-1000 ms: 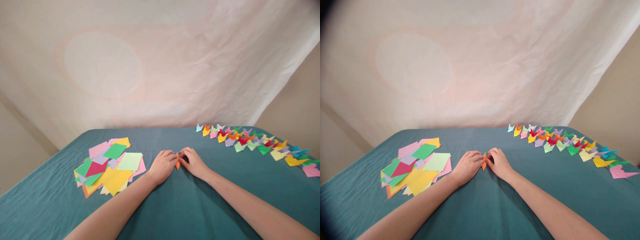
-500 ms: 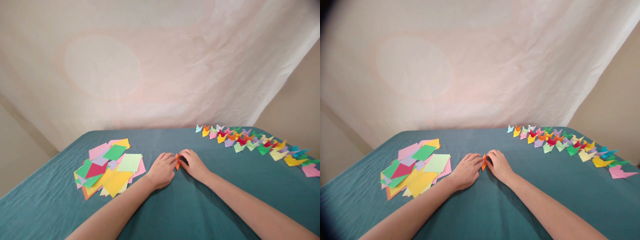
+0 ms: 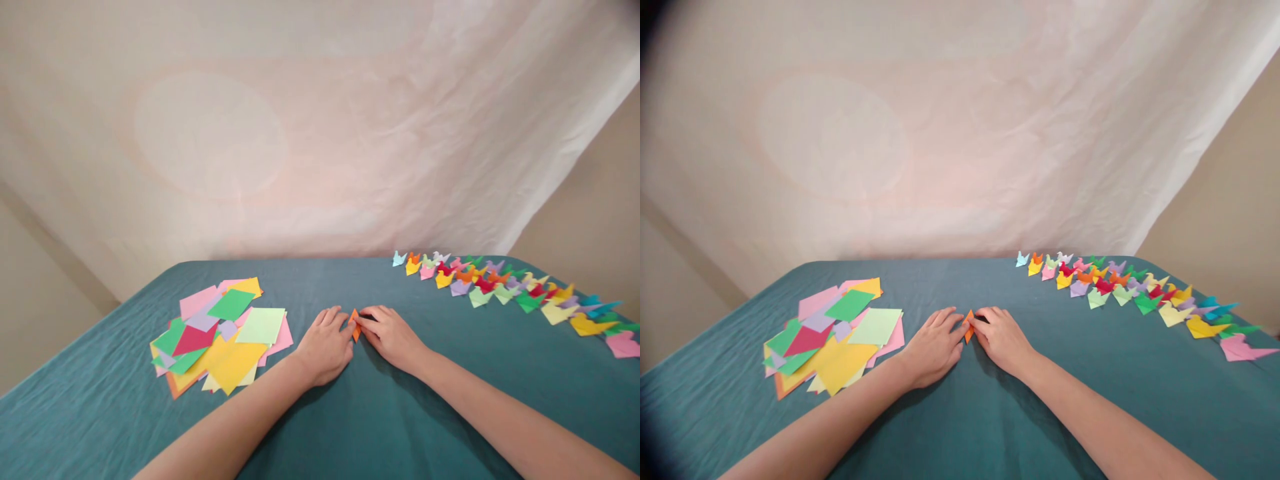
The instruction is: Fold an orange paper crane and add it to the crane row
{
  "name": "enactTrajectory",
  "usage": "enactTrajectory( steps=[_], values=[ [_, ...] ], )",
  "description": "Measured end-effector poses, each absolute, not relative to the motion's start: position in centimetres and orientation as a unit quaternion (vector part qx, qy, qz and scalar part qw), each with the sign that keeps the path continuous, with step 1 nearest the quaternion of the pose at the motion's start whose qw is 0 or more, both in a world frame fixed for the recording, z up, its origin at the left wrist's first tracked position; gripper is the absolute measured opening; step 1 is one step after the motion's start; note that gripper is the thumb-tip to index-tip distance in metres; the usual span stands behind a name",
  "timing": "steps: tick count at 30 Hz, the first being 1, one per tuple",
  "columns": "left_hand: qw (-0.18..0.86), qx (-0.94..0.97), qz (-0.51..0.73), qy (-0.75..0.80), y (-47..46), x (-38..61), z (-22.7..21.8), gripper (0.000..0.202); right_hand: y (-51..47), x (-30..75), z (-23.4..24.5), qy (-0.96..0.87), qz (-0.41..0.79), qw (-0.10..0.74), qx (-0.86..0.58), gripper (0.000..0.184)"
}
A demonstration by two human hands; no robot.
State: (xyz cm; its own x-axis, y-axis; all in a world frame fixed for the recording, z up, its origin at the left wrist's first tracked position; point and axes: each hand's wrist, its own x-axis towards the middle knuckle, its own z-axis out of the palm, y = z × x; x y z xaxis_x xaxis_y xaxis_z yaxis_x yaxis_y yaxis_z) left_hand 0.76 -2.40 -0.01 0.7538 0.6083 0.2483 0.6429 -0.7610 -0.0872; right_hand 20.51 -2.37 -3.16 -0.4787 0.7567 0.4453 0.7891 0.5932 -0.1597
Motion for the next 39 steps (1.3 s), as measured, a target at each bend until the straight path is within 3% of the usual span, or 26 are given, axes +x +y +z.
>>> enactTrajectory(
  steps=[19,39],
  values=[
    [0.084,-0.928,-0.087,-0.352,-2.5,0.6,0.3,0.041,-2.7,20.4,-1.2,-0.863,-0.048,0.138,-0.483,0.030],
    [0.059,-0.927,-0.072,-0.363,-2.7,0.6,0.5,0.041,-1.5,20.2,-1.7,-0.847,-0.078,0.126,-0.511,0.032]
  ],
)
